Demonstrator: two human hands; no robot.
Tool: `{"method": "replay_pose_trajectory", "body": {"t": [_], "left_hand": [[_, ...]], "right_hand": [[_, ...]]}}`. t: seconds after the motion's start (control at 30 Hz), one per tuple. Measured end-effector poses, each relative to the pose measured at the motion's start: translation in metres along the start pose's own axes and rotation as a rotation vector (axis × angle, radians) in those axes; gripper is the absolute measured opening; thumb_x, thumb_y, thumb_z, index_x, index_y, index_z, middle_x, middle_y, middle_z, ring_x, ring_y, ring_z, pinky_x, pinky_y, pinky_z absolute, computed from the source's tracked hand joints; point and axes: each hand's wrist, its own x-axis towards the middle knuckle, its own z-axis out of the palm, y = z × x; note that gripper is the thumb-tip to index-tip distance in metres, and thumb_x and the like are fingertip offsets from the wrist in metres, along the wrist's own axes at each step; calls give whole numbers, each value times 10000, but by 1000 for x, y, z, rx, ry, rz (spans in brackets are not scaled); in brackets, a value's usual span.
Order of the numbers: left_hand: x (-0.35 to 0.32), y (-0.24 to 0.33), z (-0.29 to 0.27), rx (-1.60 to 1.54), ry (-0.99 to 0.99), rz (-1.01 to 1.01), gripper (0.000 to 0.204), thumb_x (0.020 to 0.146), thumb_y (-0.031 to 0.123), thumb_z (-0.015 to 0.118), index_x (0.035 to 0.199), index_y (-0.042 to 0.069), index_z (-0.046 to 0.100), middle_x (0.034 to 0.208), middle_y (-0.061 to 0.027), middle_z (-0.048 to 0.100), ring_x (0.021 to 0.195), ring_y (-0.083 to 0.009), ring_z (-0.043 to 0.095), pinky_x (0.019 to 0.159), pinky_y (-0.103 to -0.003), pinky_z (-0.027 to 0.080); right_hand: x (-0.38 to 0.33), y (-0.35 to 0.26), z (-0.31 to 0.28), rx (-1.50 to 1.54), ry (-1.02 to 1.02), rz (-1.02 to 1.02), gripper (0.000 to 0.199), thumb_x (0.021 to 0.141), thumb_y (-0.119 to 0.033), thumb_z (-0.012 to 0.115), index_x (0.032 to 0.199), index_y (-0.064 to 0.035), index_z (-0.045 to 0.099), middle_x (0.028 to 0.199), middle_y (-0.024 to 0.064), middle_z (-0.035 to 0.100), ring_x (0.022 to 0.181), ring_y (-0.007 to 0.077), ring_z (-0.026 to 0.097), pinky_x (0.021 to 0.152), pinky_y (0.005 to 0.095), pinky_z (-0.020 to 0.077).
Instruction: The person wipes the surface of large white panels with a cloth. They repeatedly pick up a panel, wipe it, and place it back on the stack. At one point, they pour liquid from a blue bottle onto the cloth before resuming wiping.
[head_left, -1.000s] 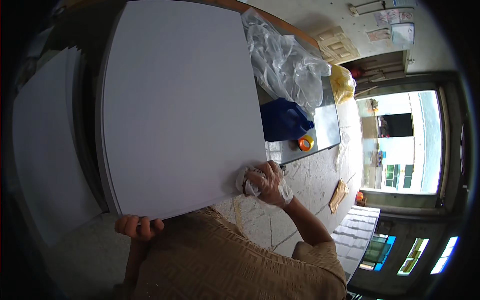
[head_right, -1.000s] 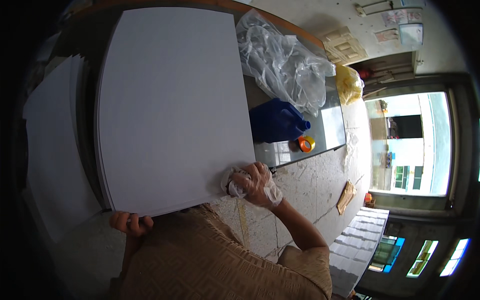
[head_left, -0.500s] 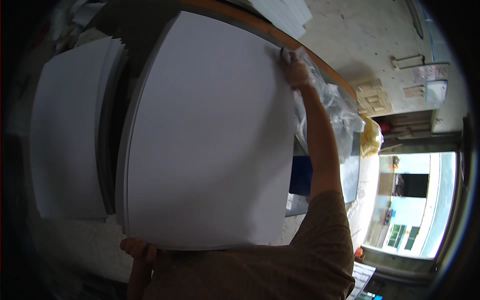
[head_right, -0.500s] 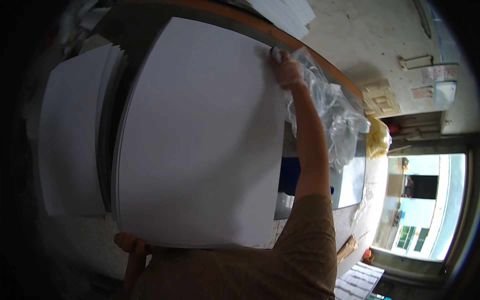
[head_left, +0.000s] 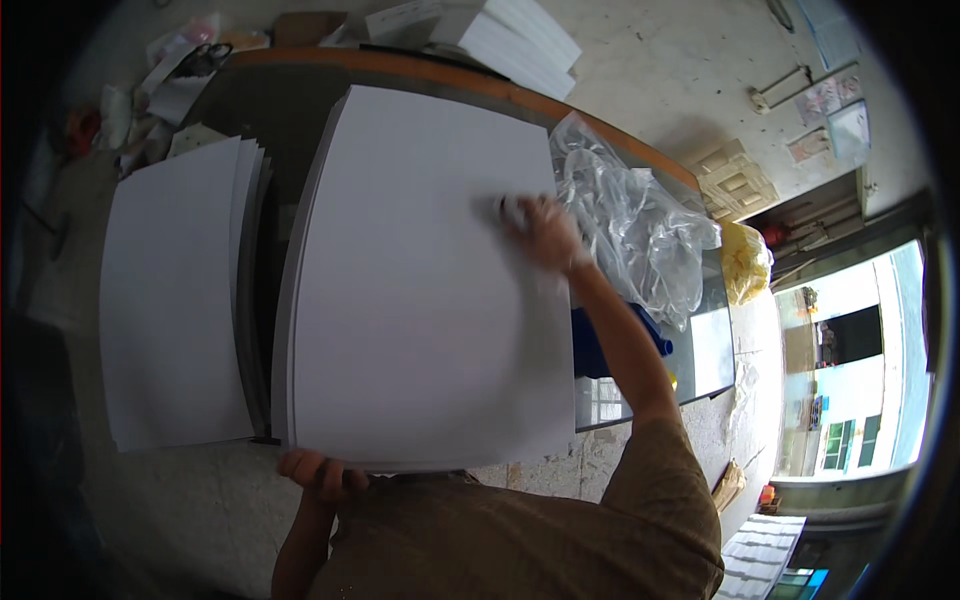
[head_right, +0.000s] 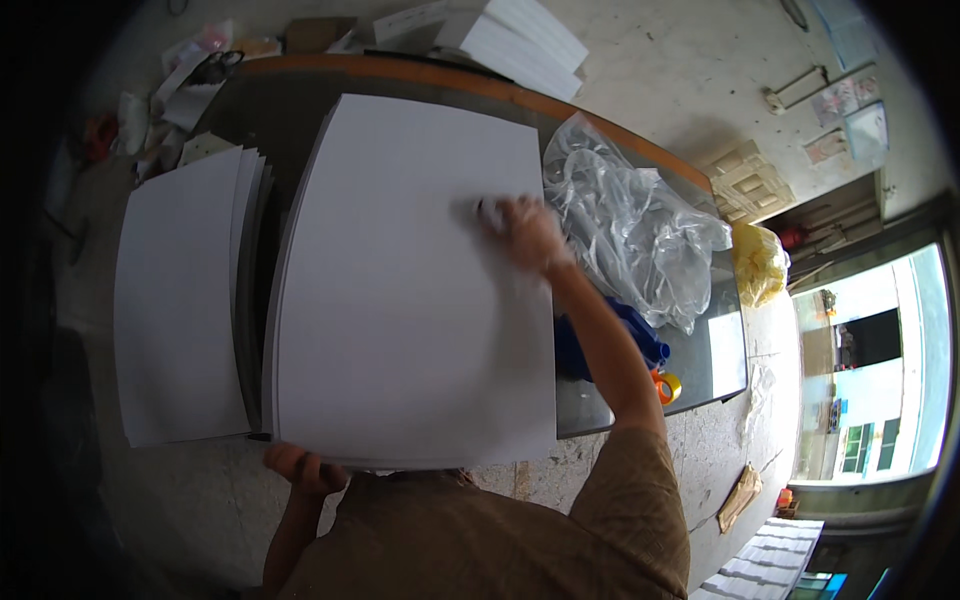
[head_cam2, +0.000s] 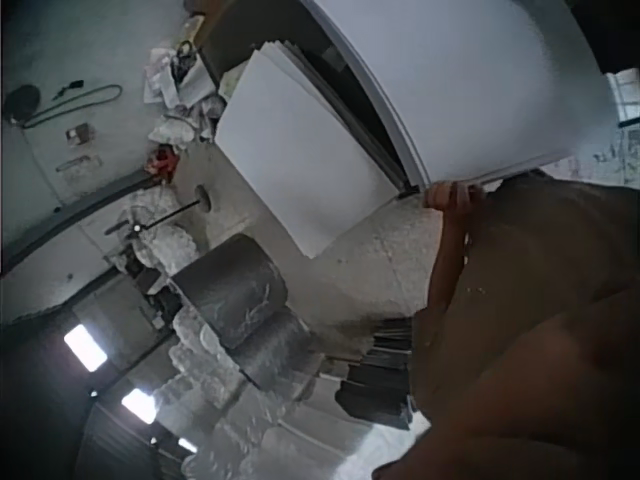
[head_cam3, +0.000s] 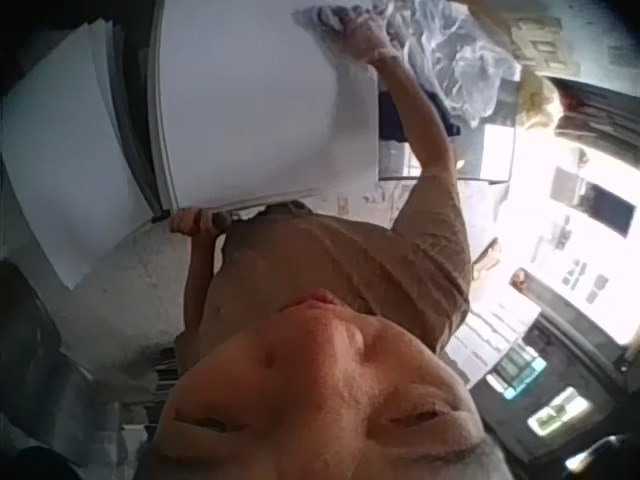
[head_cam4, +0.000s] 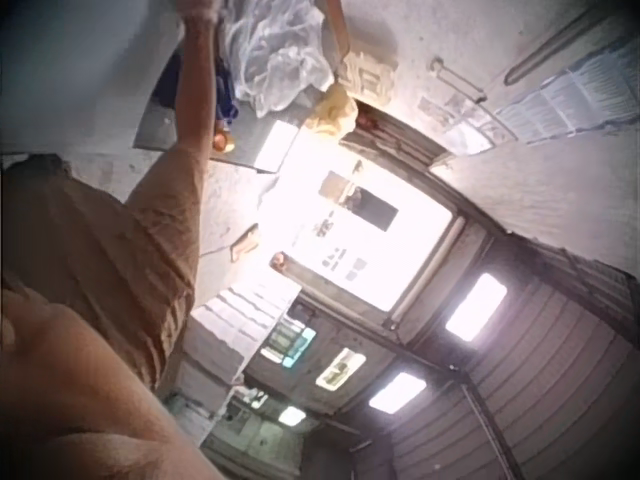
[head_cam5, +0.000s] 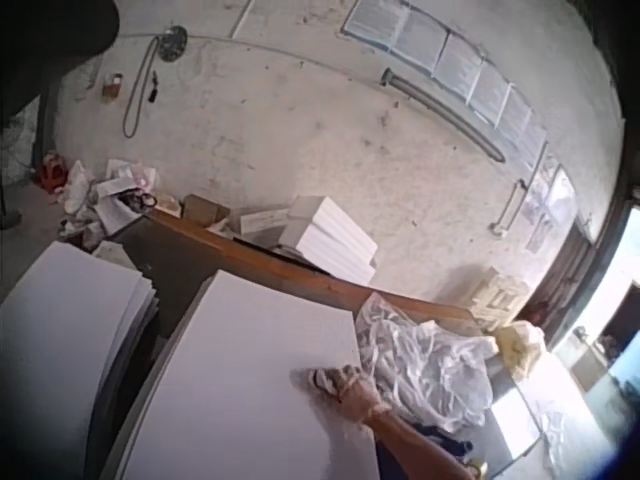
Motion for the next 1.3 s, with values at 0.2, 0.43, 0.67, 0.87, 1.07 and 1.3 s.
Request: {"method": "replay_pose_trajectory", "body": {"t": [0.2, 0.43, 0.67, 0.87, 1.07, 1.3], "left_hand": [[5, 0, -9, -74, -55, 20, 268, 897, 305, 587, 983, 68, 497, 1077, -141, 455, 987, -315, 434, 817, -479, 361], [44, 14, -69, -370, -333, -272, 310, 861, 198, 663, 1072, -9, 568, 1194, -212, 480, 1101, -373, 470, 896, -497, 419], [69, 19, -94, -246, -542, -420, 479, 890, 212, 643, 1257, -80, 546, 1315, -291, 500, 1210, -423, 469, 990, -517, 389], [93, 13, -86, -445, -567, -860, 473, 892, 242, 677, 1234, -67, 573, 1168, -207, 627, 1061, -318, 597, 929, -419, 461], [116, 12, -73, -1264, -91, -1253, 322, 942, 150, 626, 1208, -25, 581, 1068, -139, 676, 938, -208, 662, 825, -353, 529], [104, 89, -18, -1661, -142, -1126, 250, 950, 2, 534, 1200, 5, 549, 1090, -125, 670, 1029, -286, 677, 911, -480, 585]], "right_hand": [[-183, -175, -105, 234, -130, -163, 503, 835, -361, 736, 1237, -108, 569, 1132, 161, 596, 1045, 329, 562, 854, 515, 481], [-309, -195, -89, 625, 303, 488, 412, 864, -74, 619, 1259, -14, 521, 1107, 164, 590, 995, 299, 594, 844, 431, 498], [-287, -177, -86, 798, 416, 985, 381, 1012, -205, 536, 1349, -28, 520, 1238, 80, 629, 1147, 176, 570, 1015, 307, 408], [-278, -181, -72, 889, 444, 897, 367, 991, -215, 578, 1307, -30, 549, 1140, 100, 672, 1060, 178, 618, 941, 322, 467], [-290, -163, -56, 1048, 482, 792, 350, 990, -180, 568, 1306, -30, 548, 1132, 86, 661, 1048, 167, 603, 947, 313, 455], [-279, -171, -84, 1081, 358, 576, 335, 955, -119, 555, 1275, -22, 563, 1088, 76, 658, 1022, 170, 601, 939, 321, 459]]}}
